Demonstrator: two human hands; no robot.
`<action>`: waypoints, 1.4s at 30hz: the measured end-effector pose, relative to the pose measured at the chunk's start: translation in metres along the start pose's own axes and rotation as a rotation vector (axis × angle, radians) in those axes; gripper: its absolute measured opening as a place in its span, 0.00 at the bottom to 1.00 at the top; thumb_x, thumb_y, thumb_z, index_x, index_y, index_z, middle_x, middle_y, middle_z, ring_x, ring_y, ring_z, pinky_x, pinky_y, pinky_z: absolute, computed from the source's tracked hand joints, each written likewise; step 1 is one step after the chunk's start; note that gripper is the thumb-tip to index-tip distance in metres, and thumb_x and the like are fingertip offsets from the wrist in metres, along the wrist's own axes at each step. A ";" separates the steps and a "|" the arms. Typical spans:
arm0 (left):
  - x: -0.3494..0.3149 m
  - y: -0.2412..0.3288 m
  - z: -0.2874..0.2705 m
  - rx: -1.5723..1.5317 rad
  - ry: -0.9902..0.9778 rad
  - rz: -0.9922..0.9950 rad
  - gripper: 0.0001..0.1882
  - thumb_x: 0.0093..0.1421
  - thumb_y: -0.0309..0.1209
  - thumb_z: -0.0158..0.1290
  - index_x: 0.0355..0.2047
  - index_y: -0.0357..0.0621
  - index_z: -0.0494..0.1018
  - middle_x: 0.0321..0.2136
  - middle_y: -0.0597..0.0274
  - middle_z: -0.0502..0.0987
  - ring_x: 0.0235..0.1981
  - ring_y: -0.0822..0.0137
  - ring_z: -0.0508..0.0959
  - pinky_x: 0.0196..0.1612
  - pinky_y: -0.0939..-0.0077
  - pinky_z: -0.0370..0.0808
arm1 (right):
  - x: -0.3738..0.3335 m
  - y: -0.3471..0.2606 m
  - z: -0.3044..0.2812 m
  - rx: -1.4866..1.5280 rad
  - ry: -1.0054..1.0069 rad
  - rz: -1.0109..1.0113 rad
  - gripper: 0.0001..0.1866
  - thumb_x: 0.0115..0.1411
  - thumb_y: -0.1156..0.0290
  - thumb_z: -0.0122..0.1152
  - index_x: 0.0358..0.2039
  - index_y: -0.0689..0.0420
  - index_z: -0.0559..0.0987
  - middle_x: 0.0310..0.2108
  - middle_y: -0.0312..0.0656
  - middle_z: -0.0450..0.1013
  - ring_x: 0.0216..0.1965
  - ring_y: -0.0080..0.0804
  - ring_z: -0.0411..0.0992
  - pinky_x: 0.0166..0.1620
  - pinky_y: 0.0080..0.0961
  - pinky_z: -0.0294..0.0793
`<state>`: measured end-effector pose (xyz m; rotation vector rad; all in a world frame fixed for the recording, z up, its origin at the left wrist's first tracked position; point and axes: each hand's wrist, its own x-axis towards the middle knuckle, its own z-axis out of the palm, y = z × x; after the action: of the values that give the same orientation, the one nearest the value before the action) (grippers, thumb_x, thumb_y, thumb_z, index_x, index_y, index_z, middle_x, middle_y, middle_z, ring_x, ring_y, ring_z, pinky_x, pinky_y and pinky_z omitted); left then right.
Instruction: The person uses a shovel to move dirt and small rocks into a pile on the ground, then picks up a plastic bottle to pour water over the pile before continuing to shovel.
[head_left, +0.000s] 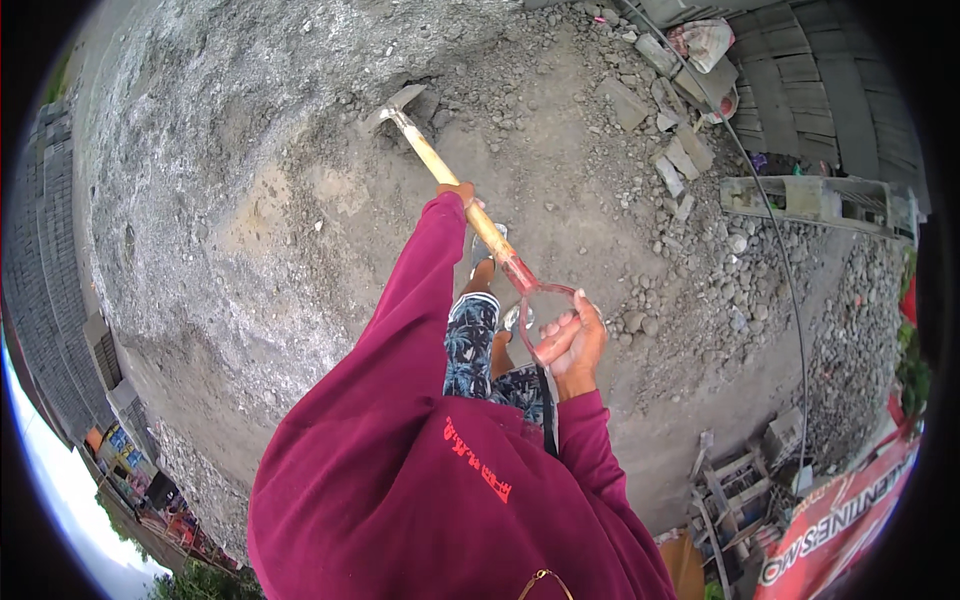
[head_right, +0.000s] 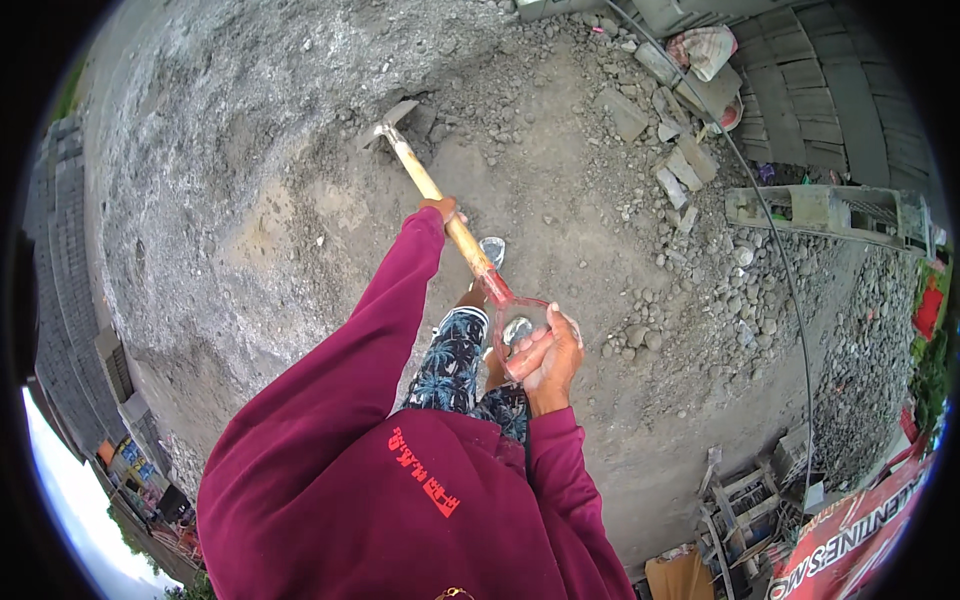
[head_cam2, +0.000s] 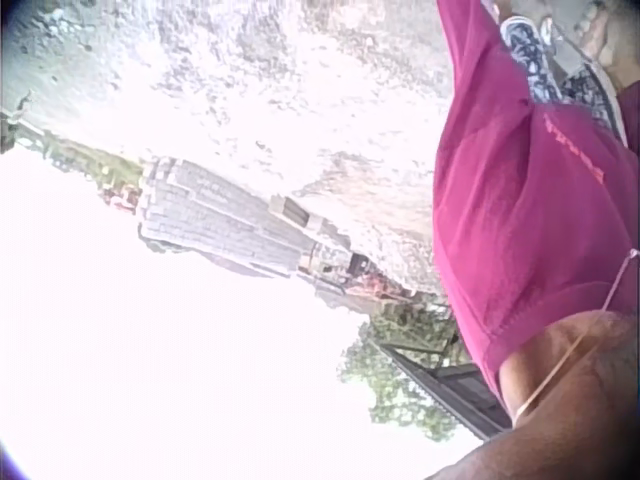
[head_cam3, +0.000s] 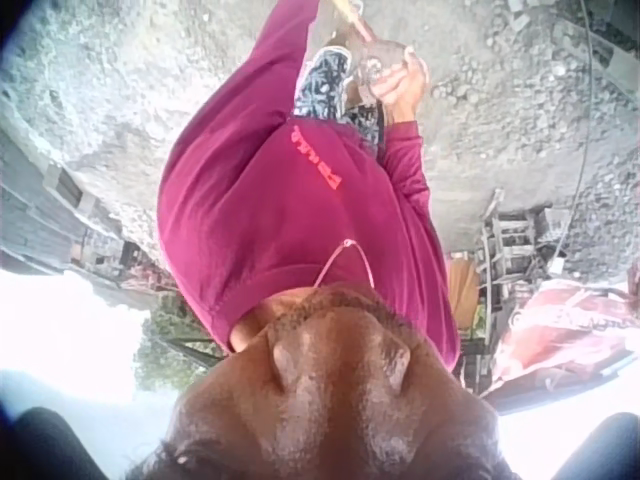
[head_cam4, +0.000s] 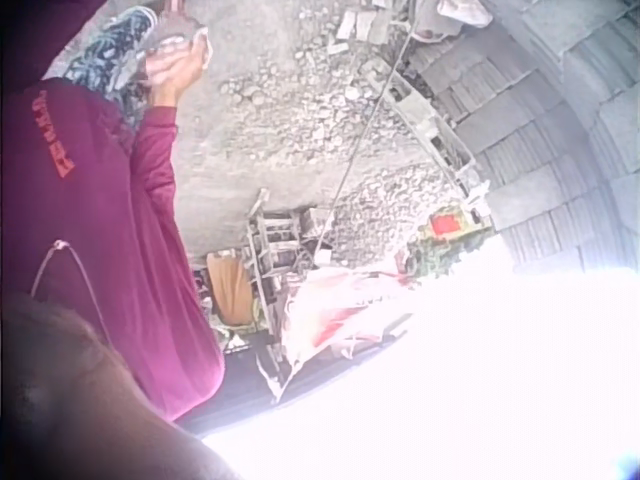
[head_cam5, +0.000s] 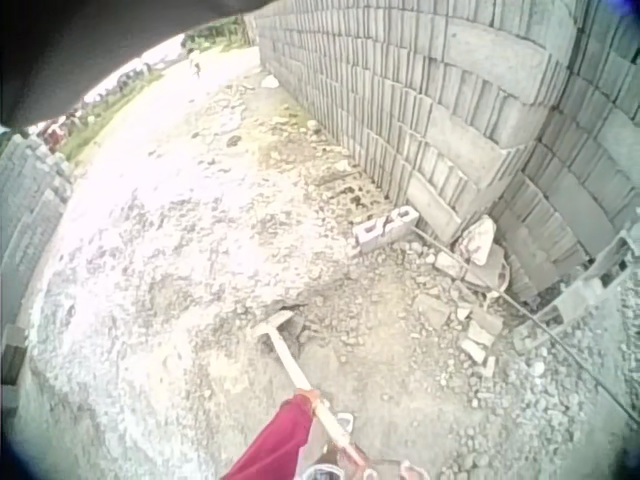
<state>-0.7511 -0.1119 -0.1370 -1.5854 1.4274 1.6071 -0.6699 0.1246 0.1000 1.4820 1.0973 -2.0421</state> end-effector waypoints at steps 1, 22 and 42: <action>-0.002 -0.003 0.004 0.027 0.006 -0.008 0.21 0.56 0.34 0.47 0.39 0.23 0.62 0.19 0.48 0.75 0.17 0.57 0.77 0.20 0.61 0.75 | -0.003 -0.004 0.002 -0.025 0.033 0.002 0.12 0.55 0.60 0.59 0.31 0.52 0.68 0.15 0.34 0.61 0.15 0.30 0.62 0.21 0.31 0.65; -0.129 -0.144 0.103 -0.085 -0.032 0.091 0.17 0.57 0.35 0.48 0.31 0.28 0.66 0.16 0.51 0.75 0.15 0.61 0.77 0.18 0.68 0.75 | -0.083 -0.021 -0.190 -0.123 0.046 -0.314 0.11 0.56 0.70 0.57 0.37 0.61 0.70 0.15 0.37 0.65 0.11 0.27 0.64 0.15 0.26 0.67; -0.368 -0.367 0.345 -0.215 -0.614 -0.340 0.21 0.53 0.35 0.52 0.43 0.36 0.62 0.26 0.51 0.73 0.24 0.55 0.77 0.29 0.59 0.76 | -0.275 -0.157 -0.376 -0.931 0.319 -0.861 0.17 0.46 0.71 0.66 0.36 0.65 0.73 0.28 0.41 0.72 0.29 0.28 0.69 0.35 0.25 0.69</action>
<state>-0.4974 0.4398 0.0048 -1.1935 0.6488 1.8519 -0.4460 0.4764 0.3601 0.8827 2.6658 -1.2550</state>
